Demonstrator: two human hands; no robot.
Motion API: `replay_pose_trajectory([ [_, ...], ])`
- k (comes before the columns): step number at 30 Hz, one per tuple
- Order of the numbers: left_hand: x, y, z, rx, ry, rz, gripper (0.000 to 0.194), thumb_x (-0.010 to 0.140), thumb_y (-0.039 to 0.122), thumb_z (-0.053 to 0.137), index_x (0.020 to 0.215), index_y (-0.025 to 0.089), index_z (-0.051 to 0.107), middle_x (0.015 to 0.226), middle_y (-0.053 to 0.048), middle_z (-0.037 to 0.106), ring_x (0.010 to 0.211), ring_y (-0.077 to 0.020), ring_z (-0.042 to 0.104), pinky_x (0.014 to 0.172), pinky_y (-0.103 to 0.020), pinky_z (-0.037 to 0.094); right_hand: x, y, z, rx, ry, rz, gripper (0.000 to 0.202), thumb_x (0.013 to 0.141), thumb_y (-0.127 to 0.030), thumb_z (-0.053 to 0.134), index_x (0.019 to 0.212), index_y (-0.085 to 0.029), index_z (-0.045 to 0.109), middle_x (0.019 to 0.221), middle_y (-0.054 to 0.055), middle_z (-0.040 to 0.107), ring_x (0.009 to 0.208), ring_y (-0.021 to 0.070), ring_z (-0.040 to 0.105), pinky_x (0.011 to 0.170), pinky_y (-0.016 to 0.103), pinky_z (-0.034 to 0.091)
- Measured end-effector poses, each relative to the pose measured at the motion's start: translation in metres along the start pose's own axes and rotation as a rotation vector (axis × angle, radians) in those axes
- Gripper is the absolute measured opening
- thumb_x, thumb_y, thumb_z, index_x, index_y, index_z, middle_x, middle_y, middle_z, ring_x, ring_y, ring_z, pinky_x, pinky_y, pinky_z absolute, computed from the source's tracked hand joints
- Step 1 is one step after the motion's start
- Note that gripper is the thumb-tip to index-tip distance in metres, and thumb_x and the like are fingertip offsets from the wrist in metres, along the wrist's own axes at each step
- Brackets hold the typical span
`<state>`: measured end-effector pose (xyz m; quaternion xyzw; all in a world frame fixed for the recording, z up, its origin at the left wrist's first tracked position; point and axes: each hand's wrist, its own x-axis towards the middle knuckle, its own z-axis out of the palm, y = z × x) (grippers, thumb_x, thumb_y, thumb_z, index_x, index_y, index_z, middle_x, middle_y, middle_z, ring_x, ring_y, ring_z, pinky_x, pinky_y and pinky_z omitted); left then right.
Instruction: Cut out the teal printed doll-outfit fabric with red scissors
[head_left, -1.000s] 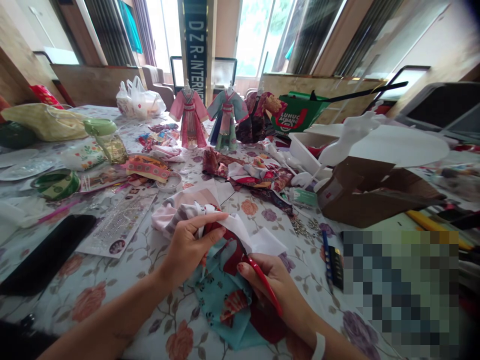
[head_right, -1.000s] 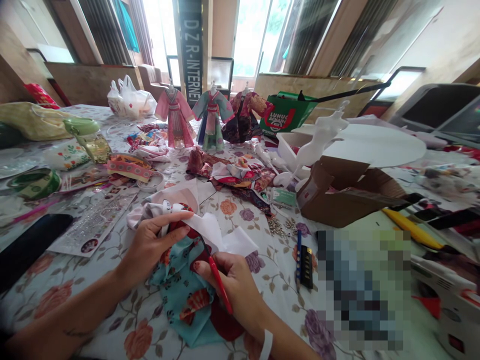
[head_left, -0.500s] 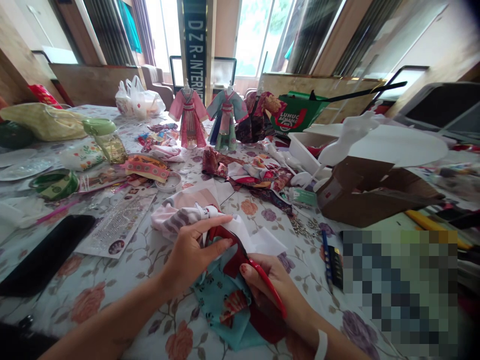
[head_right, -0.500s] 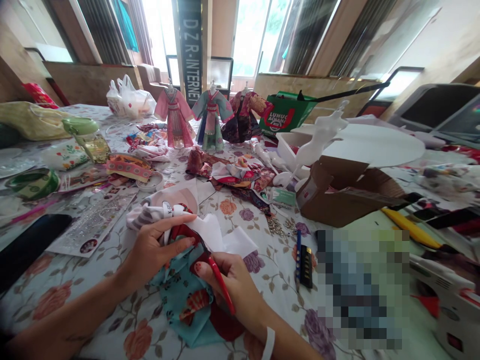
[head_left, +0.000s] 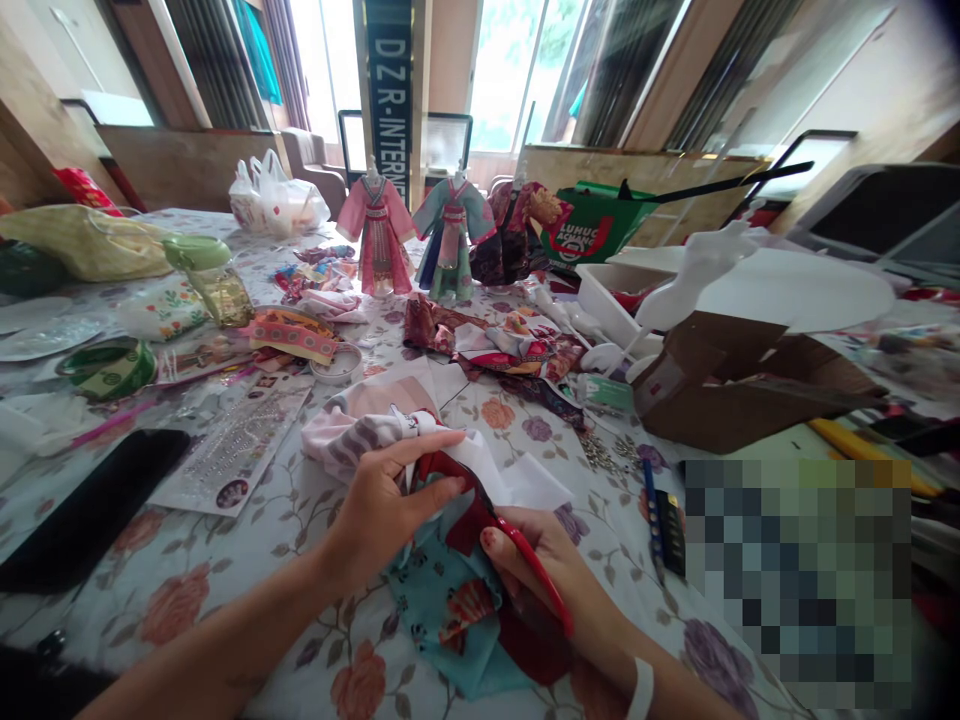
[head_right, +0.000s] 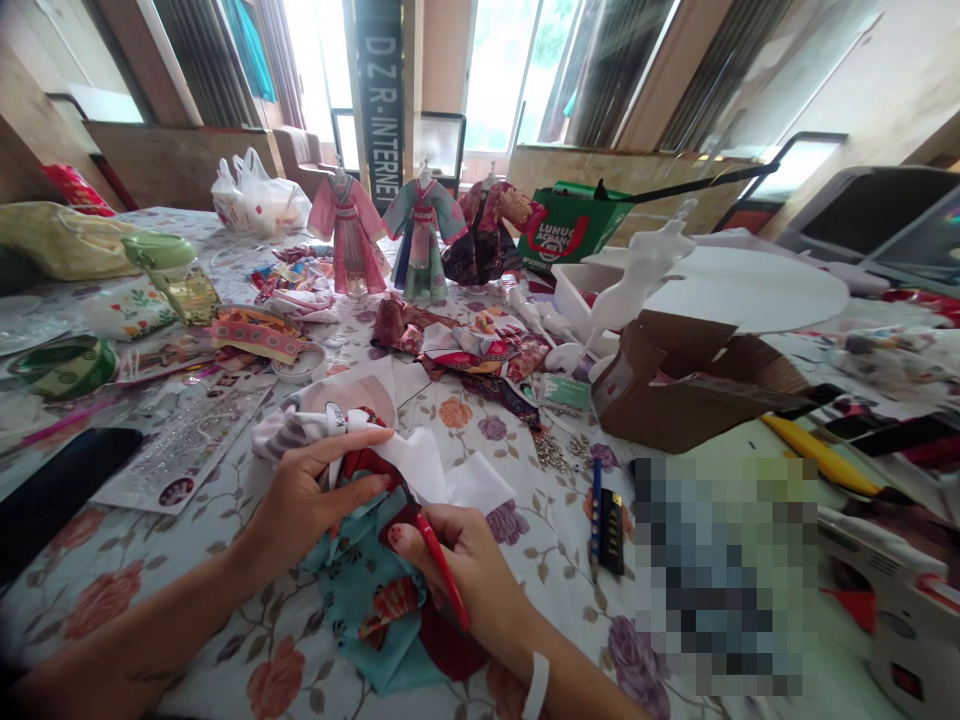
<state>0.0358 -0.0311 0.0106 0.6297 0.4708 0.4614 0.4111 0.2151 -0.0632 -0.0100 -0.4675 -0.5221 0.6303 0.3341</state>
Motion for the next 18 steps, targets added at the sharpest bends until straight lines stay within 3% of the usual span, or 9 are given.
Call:
replay_pose_trajectory([
  [18,-0.0003,0.0002,0.001,-0.017,0.012,-0.019,0.035,0.073,0.023,0.072,0.108,0.02,0.071,0.111,-0.003,0.073,0.108,-0.023,0.064,0.095,-0.03,0.05,-0.0011,0.0006,0.0025,0.036,0.032,0.032,0.054,0.073,-0.059,0.067,0.05,-0.018,0.041,0.041,-0.007,0.035,0.039,0.0048,0.027,0.038,0.021,0.016],
])
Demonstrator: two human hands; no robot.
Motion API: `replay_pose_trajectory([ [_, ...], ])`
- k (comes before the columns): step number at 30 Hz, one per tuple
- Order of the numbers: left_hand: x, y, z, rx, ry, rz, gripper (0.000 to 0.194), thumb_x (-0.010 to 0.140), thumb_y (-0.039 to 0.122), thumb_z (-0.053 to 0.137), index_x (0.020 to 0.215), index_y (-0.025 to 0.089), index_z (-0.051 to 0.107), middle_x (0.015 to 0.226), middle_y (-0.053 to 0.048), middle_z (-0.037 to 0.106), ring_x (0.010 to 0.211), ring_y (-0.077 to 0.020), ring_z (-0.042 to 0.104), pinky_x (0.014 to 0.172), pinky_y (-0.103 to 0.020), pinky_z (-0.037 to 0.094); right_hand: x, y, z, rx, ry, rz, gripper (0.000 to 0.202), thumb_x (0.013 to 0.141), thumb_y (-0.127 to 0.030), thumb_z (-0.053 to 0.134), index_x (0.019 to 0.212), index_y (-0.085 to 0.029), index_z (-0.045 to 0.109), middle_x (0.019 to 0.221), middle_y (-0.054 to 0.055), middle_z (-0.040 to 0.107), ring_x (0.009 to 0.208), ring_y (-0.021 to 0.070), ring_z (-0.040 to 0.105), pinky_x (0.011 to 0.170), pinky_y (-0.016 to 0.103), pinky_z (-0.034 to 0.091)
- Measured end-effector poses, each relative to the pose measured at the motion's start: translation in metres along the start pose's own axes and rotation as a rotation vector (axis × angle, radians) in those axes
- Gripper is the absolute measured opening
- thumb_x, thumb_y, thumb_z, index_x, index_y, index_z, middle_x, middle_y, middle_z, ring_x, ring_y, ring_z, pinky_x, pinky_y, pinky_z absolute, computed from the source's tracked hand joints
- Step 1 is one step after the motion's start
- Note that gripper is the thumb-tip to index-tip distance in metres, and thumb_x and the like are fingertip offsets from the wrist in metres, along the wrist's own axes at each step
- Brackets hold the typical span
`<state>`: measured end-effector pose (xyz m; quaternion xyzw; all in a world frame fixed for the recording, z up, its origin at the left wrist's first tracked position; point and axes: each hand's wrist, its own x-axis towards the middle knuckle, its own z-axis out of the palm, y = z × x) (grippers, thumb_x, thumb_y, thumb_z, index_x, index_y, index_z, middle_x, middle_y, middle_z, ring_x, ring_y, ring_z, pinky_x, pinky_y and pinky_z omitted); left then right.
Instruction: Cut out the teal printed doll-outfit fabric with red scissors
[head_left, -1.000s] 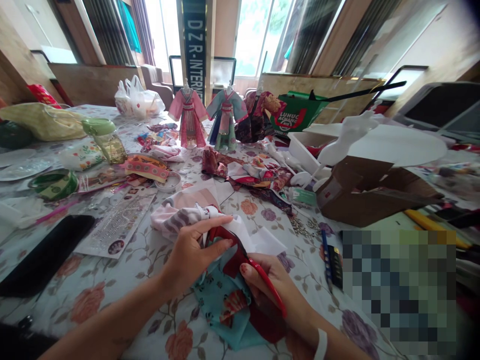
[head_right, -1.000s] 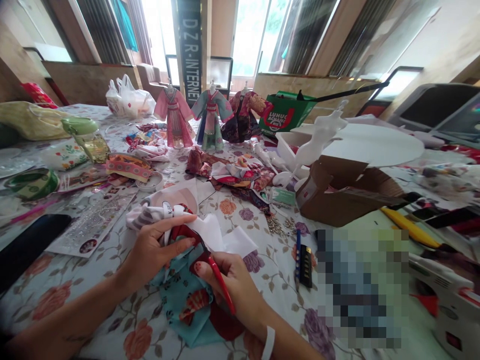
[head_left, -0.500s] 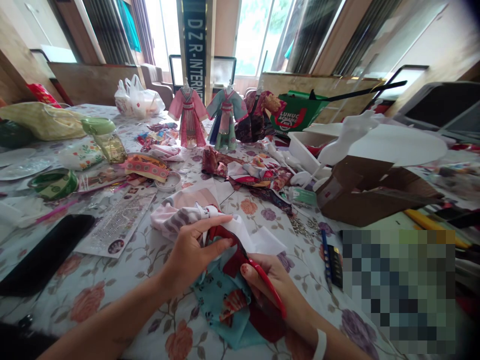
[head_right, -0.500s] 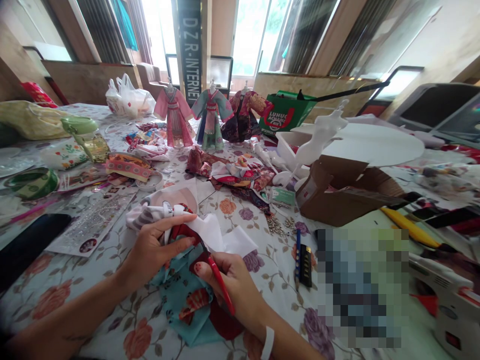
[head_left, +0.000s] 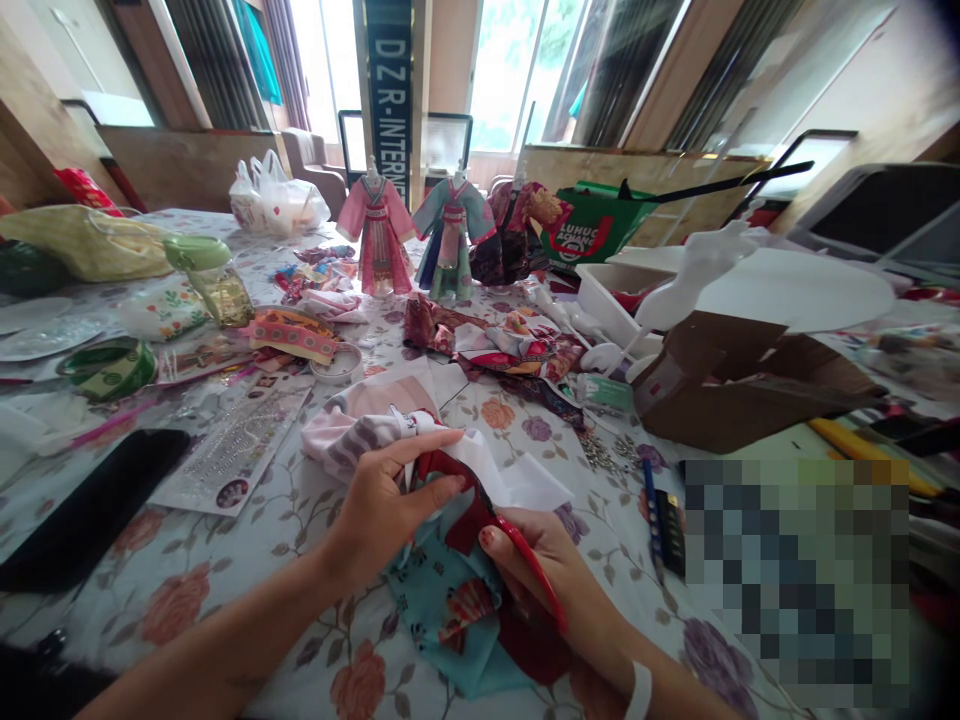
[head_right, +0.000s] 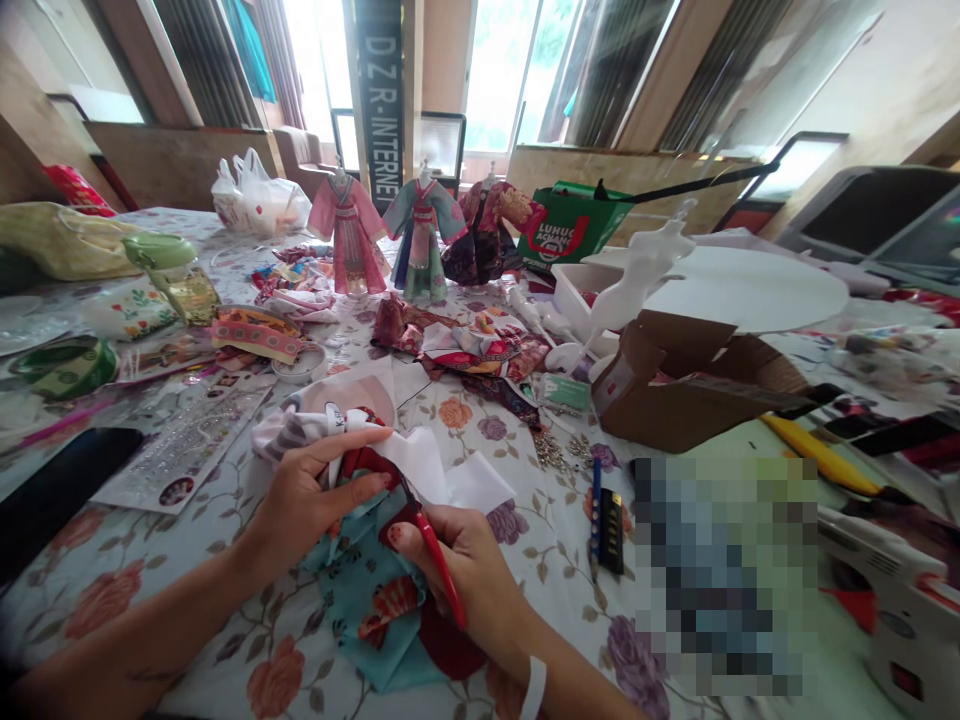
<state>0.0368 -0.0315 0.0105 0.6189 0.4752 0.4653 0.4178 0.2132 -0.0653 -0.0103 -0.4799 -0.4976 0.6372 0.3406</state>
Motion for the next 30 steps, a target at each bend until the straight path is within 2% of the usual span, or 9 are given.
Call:
replay_pose_trajectory([
  [9,0.0005,0.0005,-0.0018,-0.01,0.004,0.032,0.03,0.077,0.026,0.069,0.106,0.02,0.072,0.109,-0.004,0.073,0.106,-0.0229,0.065,0.094,-0.03,0.051,-0.0005,0.0007,-0.0002,-0.03,0.009,0.005,0.052,0.074,-0.057,0.068,0.052,-0.018,0.041,0.042,-0.007,0.036,0.039,0.0053,0.028,0.038,0.021,0.018],
  [14,0.0017,-0.0018,-0.0041,0.01,0.023,-0.006,0.03,0.076,0.028,0.069,0.105,0.023,0.072,0.095,-0.001,0.075,0.089,-0.0217,0.069,0.076,-0.027,0.057,0.0016,0.0046,-0.0025,-0.029,-0.001,-0.005,0.05,0.075,-0.054,0.069,0.053,-0.018,0.041,0.042,-0.007,0.035,0.039,0.0052,0.026,0.038,0.021,0.015],
  [17,0.0015,-0.0021,-0.0039,0.003,0.023,-0.021,0.032,0.075,0.028,0.07,0.106,0.023,0.072,0.098,-0.002,0.074,0.085,-0.0211,0.069,0.071,-0.026,0.058,0.0019,0.0054,-0.0033,-0.011,-0.013,-0.009,0.049,0.075,-0.054,0.068,0.055,-0.018,0.042,0.044,-0.008,0.035,0.039,0.0051,0.026,0.038,0.021,0.015],
  [23,0.0008,0.0006,-0.0022,0.007,0.01,-0.02,0.032,0.074,0.025,0.071,0.106,0.02,0.072,0.105,-0.003,0.073,0.101,-0.0224,0.066,0.084,-0.027,0.055,0.001,0.0046,-0.0019,-0.001,-0.031,-0.027,0.049,0.075,-0.056,0.067,0.056,-0.018,0.042,0.046,-0.007,0.035,0.042,0.0056,0.027,0.04,0.021,0.017],
  [30,0.0014,-0.0002,-0.0016,-0.02,-0.02,0.009,0.032,0.074,0.021,0.071,0.106,0.018,0.071,0.107,-0.003,0.074,0.102,-0.0194,0.065,0.09,-0.024,0.051,0.0025,0.0029,-0.0036,-0.047,-0.047,-0.044,0.051,0.074,-0.058,0.067,0.055,-0.018,0.041,0.045,-0.007,0.036,0.041,0.0061,0.029,0.04,0.022,0.019],
])
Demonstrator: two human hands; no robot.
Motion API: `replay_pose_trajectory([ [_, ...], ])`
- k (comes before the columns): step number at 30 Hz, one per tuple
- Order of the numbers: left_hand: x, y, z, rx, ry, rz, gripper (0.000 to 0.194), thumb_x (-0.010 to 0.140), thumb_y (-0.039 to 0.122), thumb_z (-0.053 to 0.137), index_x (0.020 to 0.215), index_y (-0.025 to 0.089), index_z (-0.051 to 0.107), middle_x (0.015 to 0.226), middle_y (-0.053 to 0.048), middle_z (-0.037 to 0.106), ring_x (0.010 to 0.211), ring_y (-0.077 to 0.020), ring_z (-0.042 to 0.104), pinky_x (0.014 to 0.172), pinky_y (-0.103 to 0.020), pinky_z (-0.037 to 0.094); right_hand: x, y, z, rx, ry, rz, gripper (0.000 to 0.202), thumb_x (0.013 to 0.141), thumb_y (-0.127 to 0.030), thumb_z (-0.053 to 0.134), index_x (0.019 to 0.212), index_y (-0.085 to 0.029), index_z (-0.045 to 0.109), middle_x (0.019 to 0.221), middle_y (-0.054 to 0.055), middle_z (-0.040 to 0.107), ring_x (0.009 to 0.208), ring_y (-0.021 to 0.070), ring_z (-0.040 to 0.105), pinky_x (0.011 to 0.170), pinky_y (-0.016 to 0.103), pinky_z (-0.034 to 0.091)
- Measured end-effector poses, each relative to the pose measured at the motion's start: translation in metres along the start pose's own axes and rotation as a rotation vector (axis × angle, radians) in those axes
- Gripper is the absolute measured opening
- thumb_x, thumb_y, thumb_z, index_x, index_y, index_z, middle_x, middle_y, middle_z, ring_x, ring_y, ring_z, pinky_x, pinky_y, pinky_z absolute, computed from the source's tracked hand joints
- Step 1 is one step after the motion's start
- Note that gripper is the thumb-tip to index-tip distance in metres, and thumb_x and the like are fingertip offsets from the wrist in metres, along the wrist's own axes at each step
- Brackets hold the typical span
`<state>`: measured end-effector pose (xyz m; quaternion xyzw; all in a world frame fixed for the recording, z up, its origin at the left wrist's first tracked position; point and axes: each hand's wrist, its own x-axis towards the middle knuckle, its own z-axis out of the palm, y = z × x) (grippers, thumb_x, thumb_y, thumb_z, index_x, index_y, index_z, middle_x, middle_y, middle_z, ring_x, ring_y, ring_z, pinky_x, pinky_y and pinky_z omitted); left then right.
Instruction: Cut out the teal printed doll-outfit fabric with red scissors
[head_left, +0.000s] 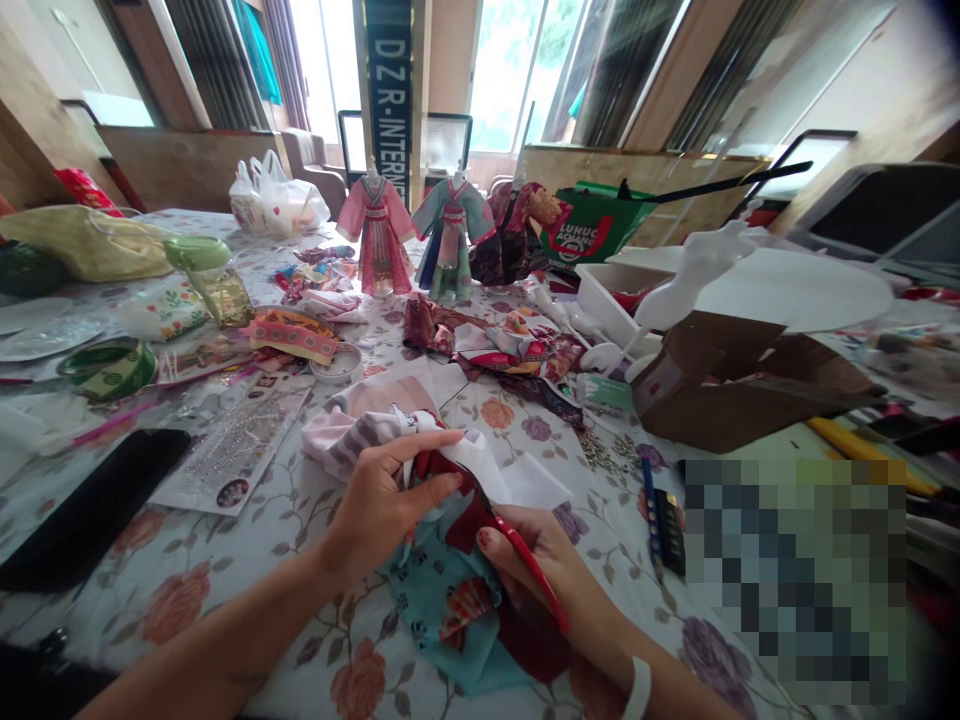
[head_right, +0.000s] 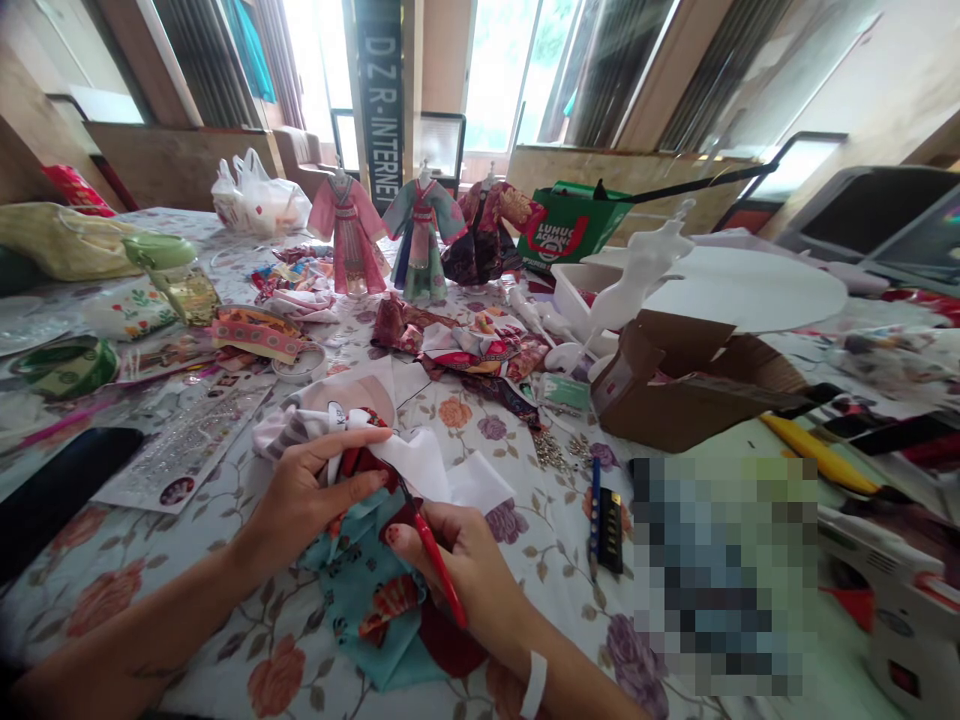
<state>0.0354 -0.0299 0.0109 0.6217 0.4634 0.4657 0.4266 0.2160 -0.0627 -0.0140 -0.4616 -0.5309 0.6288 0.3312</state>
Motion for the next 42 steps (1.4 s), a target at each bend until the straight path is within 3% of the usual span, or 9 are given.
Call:
replay_pose_trajectory([
  [10,0.0008,-0.0032,-0.0016,-0.017,-0.015,-0.039,0.033,0.074,0.024,0.072,0.107,0.019,0.072,0.1,-0.002,0.074,0.093,-0.0201,0.067,0.083,-0.026,0.053,-0.0013,0.0026,-0.0006,0.019,-0.005,-0.005,0.05,0.075,-0.056,0.067,0.057,-0.018,0.04,0.047,-0.007,0.032,0.042,0.0052,0.023,0.04,0.022,0.013],
  [13,-0.0004,-0.0036,-0.0011,-0.016,-0.004,-0.043,0.034,0.073,0.025,0.073,0.106,0.02,0.072,0.092,-0.002,0.074,0.077,-0.0176,0.067,0.068,-0.023,0.055,-0.002,0.0037,-0.0011,0.044,-0.015,0.006,0.05,0.074,-0.056,0.068,0.058,-0.018,0.04,0.048,-0.008,0.029,0.044,0.0052,0.02,0.04,0.022,0.012],
  [16,-0.0015,-0.0035,-0.0009,-0.012,-0.021,-0.084,0.037,0.074,0.029,0.072,0.11,0.021,0.071,0.075,0.0,0.072,0.048,-0.0102,0.057,0.044,-0.02,0.048,-0.0013,0.0048,-0.0022,0.049,-0.023,0.01,0.049,0.074,-0.056,0.068,0.058,-0.018,0.041,0.049,-0.008,0.029,0.044,0.0053,0.019,0.04,0.023,0.011],
  [18,-0.0017,-0.0026,-0.0008,-0.012,-0.031,-0.106,0.038,0.075,0.03,0.071,0.111,0.021,0.07,0.072,0.001,0.071,0.043,-0.0088,0.054,0.04,-0.02,0.045,-0.0005,0.0047,-0.0027,0.043,-0.018,0.009,0.049,0.075,-0.056,0.067,0.058,-0.018,0.041,0.049,-0.008,0.029,0.044,0.0052,0.02,0.04,0.023,0.012],
  [22,-0.0011,-0.0009,-0.001,-0.007,-0.006,-0.071,0.035,0.073,0.025,0.071,0.107,0.021,0.072,0.092,-0.002,0.074,0.07,-0.0165,0.067,0.058,-0.022,0.055,-0.0008,0.0023,-0.0012,0.007,0.01,0.005,0.051,0.075,-0.056,0.067,0.056,-0.018,0.039,0.047,-0.008,0.029,0.043,0.0052,0.021,0.04,0.023,0.012],
  [27,-0.0002,-0.0016,-0.0018,0.012,-0.001,-0.027,0.032,0.074,0.025,0.071,0.106,0.022,0.072,0.101,-0.002,0.074,0.093,-0.0198,0.067,0.08,-0.024,0.054,-0.0023,-0.0007,0.0001,0.009,0.018,0.021,0.051,0.074,-0.056,0.068,0.055,-0.019,0.038,0.045,-0.008,0.03,0.042,0.0052,0.021,0.039,0.023,0.012],
  [38,-0.0009,-0.0002,-0.002,0.022,0.028,-0.019,0.031,0.075,0.024,0.07,0.106,0.022,0.071,0.102,-0.002,0.074,0.101,-0.0238,0.065,0.079,-0.028,0.056,-0.0021,0.0017,0.0019,-0.005,0.042,0.045,0.052,0.073,-0.059,0.068,0.055,-0.019,0.04,0.044,-0.007,0.035,0.04,0.0056,0.025,0.039,0.023,0.014],
  [42,-0.0006,0.0004,-0.002,0.017,-0.005,0.0,0.032,0.074,0.022,0.071,0.107,0.02,0.072,0.107,-0.003,0.073,0.106,-0.0236,0.064,0.092,-0.03,0.051,-0.0015,-0.0006,0.0019,-0.014,0.026,0.018,0.052,0.072,-0.061,0.067,0.056,-0.018,0.042,0.046,-0.007,0.037,0.042,0.0063,0.027,0.04,0.024,0.016],
])
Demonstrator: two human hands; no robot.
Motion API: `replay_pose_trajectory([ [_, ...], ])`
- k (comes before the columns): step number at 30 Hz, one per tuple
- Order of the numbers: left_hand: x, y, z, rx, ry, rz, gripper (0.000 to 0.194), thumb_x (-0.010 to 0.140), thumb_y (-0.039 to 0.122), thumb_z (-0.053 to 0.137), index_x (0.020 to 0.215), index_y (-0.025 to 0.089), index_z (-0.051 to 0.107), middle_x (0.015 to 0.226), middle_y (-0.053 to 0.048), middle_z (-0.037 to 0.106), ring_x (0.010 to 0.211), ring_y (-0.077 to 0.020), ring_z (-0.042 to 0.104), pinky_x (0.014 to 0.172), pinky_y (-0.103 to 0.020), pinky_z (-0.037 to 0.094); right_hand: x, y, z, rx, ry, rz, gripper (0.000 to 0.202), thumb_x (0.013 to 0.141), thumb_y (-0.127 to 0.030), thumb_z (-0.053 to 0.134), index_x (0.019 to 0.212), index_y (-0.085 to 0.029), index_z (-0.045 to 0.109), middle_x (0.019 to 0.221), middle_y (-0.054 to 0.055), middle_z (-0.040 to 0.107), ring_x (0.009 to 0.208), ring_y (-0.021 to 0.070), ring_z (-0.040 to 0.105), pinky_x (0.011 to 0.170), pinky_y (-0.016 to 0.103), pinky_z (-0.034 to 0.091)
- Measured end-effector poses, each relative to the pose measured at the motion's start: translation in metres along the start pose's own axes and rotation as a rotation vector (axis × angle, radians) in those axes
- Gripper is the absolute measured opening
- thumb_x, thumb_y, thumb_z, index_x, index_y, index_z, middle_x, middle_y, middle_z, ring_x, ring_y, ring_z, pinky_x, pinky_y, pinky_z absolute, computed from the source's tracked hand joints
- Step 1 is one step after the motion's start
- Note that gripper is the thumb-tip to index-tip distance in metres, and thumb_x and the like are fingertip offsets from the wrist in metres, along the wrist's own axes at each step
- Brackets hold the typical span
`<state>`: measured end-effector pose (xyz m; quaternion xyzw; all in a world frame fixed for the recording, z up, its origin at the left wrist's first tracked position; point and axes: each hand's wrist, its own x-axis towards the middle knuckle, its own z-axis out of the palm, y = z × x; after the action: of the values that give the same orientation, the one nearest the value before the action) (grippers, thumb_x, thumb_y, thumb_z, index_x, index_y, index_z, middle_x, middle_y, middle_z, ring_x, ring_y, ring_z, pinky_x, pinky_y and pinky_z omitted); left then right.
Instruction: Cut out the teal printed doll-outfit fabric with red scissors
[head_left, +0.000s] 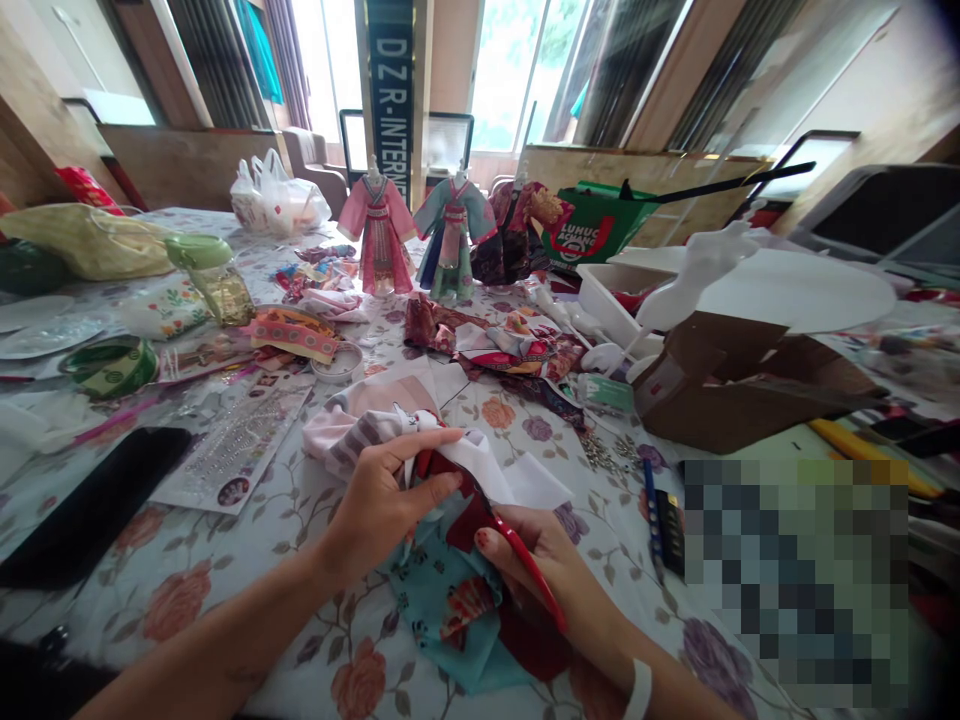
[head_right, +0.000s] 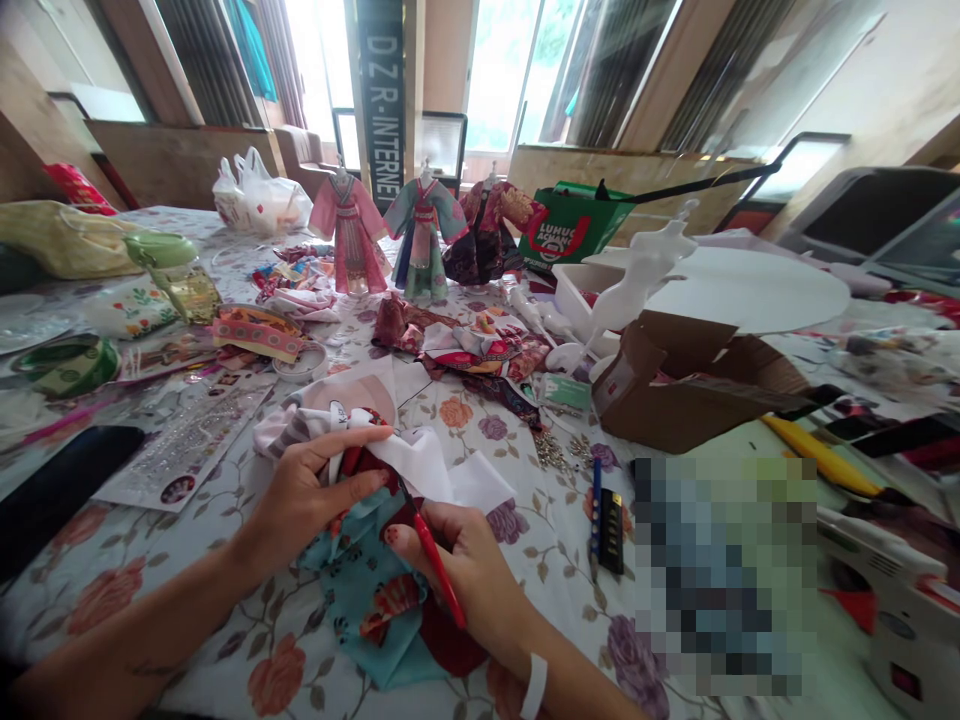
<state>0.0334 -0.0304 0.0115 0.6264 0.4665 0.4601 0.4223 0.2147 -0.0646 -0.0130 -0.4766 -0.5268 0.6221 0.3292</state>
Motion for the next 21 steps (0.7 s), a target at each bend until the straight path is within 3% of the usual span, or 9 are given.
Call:
replay_pose_trajectory([
  [7,0.0008,0.0005,0.0001,0.007,-0.026,-0.012,0.033,0.074,0.021,0.071,0.107,0.019,0.072,0.109,-0.003,0.073,0.104,-0.0214,0.064,0.091,-0.026,0.05,-0.0005,-0.0022,-0.002,0.013,-0.036,-0.015,0.052,0.072,-0.061,0.067,0.058,-0.018,0.042,0.049,-0.007,0.034,0.045,0.0061,0.024,0.041,0.024,0.014],
  [10,0.0006,-0.0002,-0.0001,-0.001,-0.047,-0.064,0.034,0.075,0.024,0.07,0.109,0.021,0.071,0.09,-0.001,0.075,0.066,-0.0138,0.066,0.061,-0.021,0.053,-0.0012,-0.0012,-0.0016,0.009,-0.041,-0.009,0.052,0.072,-0.061,0.068,0.059,-0.018,0.042,0.051,-0.007,0.033,0.046,0.0063,0.023,0.042,0.024,0.014],
  [13,-0.0008,-0.001,-0.0006,-0.046,-0.092,-0.141,0.037,0.076,0.028,0.069,0.113,0.022,0.069,0.063,0.004,0.066,0.036,-0.0058,0.045,0.035,-0.018,0.038,-0.0007,0.0001,-0.0017,0.0,-0.04,-0.005,0.051,0.073,-0.061,0.067,0.06,-0.018,0.042,0.051,-0.007,0.034,0.046,0.0063,0.023,0.042,0.024,0.013],
  [21,-0.003,-0.0001,-0.0016,-0.105,-0.089,-0.18,0.037,0.075,0.028,0.07,0.112,0.023,0.069,0.05,0.006,0.053,0.034,-0.0062,0.041,0.032,-0.017,0.036,0.0019,0.0047,-0.0031,-0.006,-0.067,-0.037,0.05,0.077,-0.061,0.063,0.061,-0.018,0.042,0.051,-0.007,0.031,0.046,0.0062,0.02,0.042,0.024,0.013],
])
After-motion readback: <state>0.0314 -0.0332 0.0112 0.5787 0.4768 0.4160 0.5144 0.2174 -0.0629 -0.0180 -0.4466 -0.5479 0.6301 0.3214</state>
